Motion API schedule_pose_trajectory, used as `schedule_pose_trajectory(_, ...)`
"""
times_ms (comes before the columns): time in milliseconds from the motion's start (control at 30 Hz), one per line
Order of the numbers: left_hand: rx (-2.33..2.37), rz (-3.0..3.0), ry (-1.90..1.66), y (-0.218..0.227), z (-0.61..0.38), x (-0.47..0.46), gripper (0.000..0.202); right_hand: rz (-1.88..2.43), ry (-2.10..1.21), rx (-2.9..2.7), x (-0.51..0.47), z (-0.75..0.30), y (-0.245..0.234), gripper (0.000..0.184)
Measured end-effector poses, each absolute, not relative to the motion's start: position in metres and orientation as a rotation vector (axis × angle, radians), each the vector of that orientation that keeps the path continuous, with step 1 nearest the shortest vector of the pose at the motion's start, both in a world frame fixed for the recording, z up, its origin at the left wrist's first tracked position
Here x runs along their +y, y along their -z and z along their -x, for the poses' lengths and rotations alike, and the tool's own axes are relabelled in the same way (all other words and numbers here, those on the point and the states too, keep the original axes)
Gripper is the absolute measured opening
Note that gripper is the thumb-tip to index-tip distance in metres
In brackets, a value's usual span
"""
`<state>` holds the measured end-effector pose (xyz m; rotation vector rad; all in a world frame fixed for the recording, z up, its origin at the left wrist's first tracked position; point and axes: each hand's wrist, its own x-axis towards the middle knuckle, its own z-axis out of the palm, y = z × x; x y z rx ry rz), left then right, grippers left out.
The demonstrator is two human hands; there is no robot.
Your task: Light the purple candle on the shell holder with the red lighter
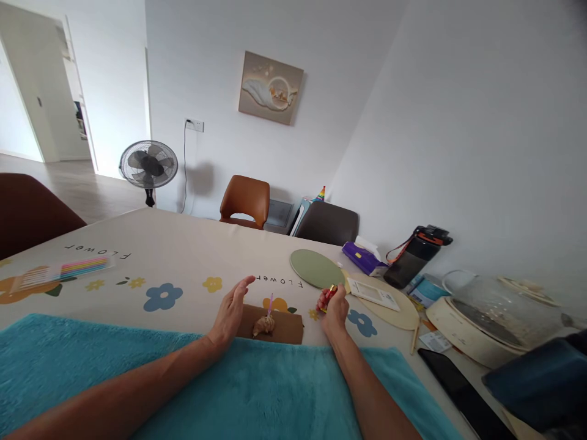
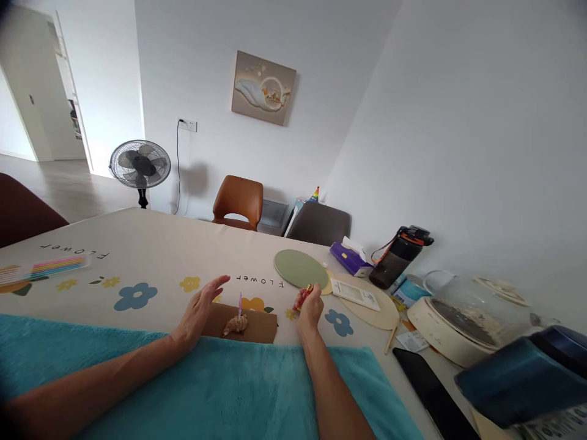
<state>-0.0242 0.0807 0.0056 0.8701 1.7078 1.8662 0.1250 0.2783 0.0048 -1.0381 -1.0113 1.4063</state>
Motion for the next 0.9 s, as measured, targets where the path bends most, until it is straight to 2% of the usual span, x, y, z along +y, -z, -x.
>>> schedule_pose_trajectory(200, 1.701, -0.85, -1.867, -0.0081, 0.0231, 0.0797, 0.049, 1.026, -1.429, -0.934, 0.2822, -0.127, -0.0065, 0.035)
schedule_pose_trajectory(600, 1.719, -0.827, -1.85, -0.0143, 0.0201, 0.0765, 0.047, 1.008, -1.494, -0.978, 0.2806, -0.1264, -0.0047, 0.044)
schedule_pose_trajectory(900, 1.693, -0.818, -1.856, -0.0135, 0.0209, 0.0766, 0.049, 1.015, -1.488, -0.98, 0.2804, -0.1258, -0.0047, 0.04)
